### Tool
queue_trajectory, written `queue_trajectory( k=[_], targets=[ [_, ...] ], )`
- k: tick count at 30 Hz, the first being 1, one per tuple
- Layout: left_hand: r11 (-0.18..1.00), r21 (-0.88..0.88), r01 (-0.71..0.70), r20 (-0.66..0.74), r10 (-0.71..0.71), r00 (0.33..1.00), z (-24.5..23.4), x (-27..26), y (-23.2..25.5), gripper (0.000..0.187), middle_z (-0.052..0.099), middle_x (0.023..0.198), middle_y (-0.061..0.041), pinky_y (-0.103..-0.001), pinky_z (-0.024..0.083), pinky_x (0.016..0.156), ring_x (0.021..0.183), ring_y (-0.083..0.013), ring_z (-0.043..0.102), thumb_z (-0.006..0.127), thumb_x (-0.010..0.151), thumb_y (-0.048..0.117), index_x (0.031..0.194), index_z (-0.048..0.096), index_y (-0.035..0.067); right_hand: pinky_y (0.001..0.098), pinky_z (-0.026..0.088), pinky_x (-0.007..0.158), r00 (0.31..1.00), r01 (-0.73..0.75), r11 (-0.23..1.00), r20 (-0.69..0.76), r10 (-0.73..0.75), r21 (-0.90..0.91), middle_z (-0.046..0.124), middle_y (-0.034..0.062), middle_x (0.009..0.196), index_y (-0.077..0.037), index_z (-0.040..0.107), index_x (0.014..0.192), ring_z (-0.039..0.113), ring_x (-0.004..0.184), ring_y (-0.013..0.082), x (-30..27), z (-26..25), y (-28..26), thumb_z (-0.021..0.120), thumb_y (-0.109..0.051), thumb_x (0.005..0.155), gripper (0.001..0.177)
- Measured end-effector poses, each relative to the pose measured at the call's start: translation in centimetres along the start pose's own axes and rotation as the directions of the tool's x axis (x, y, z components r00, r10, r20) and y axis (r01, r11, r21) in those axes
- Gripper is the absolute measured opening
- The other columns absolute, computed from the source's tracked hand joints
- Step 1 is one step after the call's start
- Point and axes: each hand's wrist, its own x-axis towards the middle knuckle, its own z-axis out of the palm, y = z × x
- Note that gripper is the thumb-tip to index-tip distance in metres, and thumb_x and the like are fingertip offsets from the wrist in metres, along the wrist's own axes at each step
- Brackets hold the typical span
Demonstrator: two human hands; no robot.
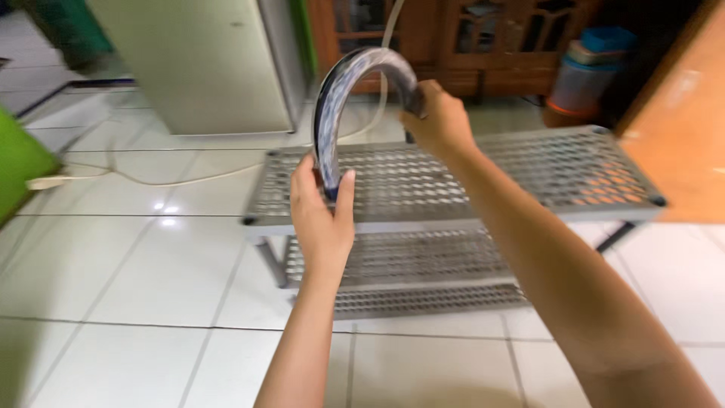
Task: The person disassembles a three-tier plastic shelving unit by removing curved handles and vertical support poles, then reassembles it by inserting the poles and placing the shelves back in order.
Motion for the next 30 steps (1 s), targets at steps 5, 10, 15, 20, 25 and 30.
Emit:
queue_trajectory(
  k=[5, 10, 15, 20, 25, 30],
  targets=[
    [0.999, -0.018, -0.027, 0.085, 0.029, 0.996, 9.1, -2.0, 6.7, 0.05, 0.056, 0.112, -0.011, -0.04, 0.049, 0.086, 0.1, -0.0251, 0.058, 0.07, 0.101, 0.028, 0.141, 0.054, 0.004, 0.0402, 0.058, 0.079, 0.996, -0.037, 0.996, -0.083, 0.03, -0.084, 0.076, 0.0154, 0.097, -0.002, 0.065, 0.113, 0.075, 0.092, 0.0303, -3.5, -12.8, 8.2, 0.084, -0.027, 0.082, 0.044],
    [0.988, -0.153, -0.005, 0.216, 0.038, 0.976, 19.9, -5.6, 13.1, 0.048, 0.052, 0.112, -0.01, -0.036, 0.052, 0.085, 0.102, -0.0235, 0.056, 0.069, 0.101, 0.023, 0.144, 0.055, 0.006, 0.0363, 0.059, 0.079, 0.969, -0.17, 0.985, -0.184, 0.165, -0.012, 0.076, 0.0115, 0.1, -0.001, 0.062, 0.119, 0.076, 0.091, 0.0233, -9.0, -24.7, 16.5, 0.078, -0.02, 0.092, 0.037],
    [0.943, -0.332, -0.032, 0.277, 0.129, 0.952, 29.0, -11.1, 17.6, 0.053, 0.05, 0.118, -0.012, -0.037, 0.053, 0.092, 0.105, -0.0242, 0.058, 0.067, 0.104, 0.018, 0.152, 0.049, 0.005, 0.0341, 0.057, 0.07, 0.878, -0.373, 0.924, -0.292, 0.379, 0.08, 0.074, 0.0105, 0.104, -0.003, 0.059, 0.127, 0.076, 0.087, 0.0203, -16.7, -33.0, 22.4, 0.073, -0.016, 0.093, 0.04],
    [0.923, -0.383, 0.029, 0.389, 0.132, 0.912, 36.2, -17.8, 21.1, 0.05, 0.053, 0.117, -0.013, -0.036, 0.054, 0.085, 0.1, -0.0243, 0.062, 0.068, 0.101, 0.017, 0.147, 0.052, 0.005, 0.0318, 0.056, 0.062, 0.781, -0.532, 0.846, -0.363, 0.508, 0.037, 0.072, 0.0113, 0.1, -0.007, 0.058, 0.133, 0.072, 0.079, 0.0184, -24.4, -38.1, 29.2, 0.075, -0.017, 0.092, 0.045],
    [0.953, -0.278, 0.12, 0.569, 0.062, 0.82, 40.9, -25.3, 20.0, 0.048, 0.057, 0.104, -0.013, -0.041, 0.052, 0.078, 0.09, -0.0271, 0.064, 0.075, 0.093, 0.019, 0.133, 0.052, 0.005, 0.0306, 0.052, 0.056, 0.625, -0.724, 0.68, -0.307, 0.718, 0.116, 0.069, 0.0092, 0.096, -0.008, 0.063, 0.126, 0.069, 0.067, 0.0168, -33.8, -37.6, 38.5, 0.078, -0.023, 0.091, 0.042],
    [0.979, -0.084, 0.187, 0.74, -0.064, 0.67, 43.8, -33.1, 14.6, 0.044, 0.061, 0.105, -0.011, -0.046, 0.052, 0.076, 0.093, -0.0307, 0.066, 0.077, 0.088, 0.021, 0.124, 0.054, 0.01, 0.0313, 0.053, 0.053, 0.389, -0.878, 0.408, -0.122, 0.913, 0.249, 0.071, 0.0114, 0.082, -0.004, 0.065, 0.125, 0.066, 0.062, 0.0169, -45.3, -31.7, 46.2, 0.081, -0.023, 0.086, 0.046]
  ],
)
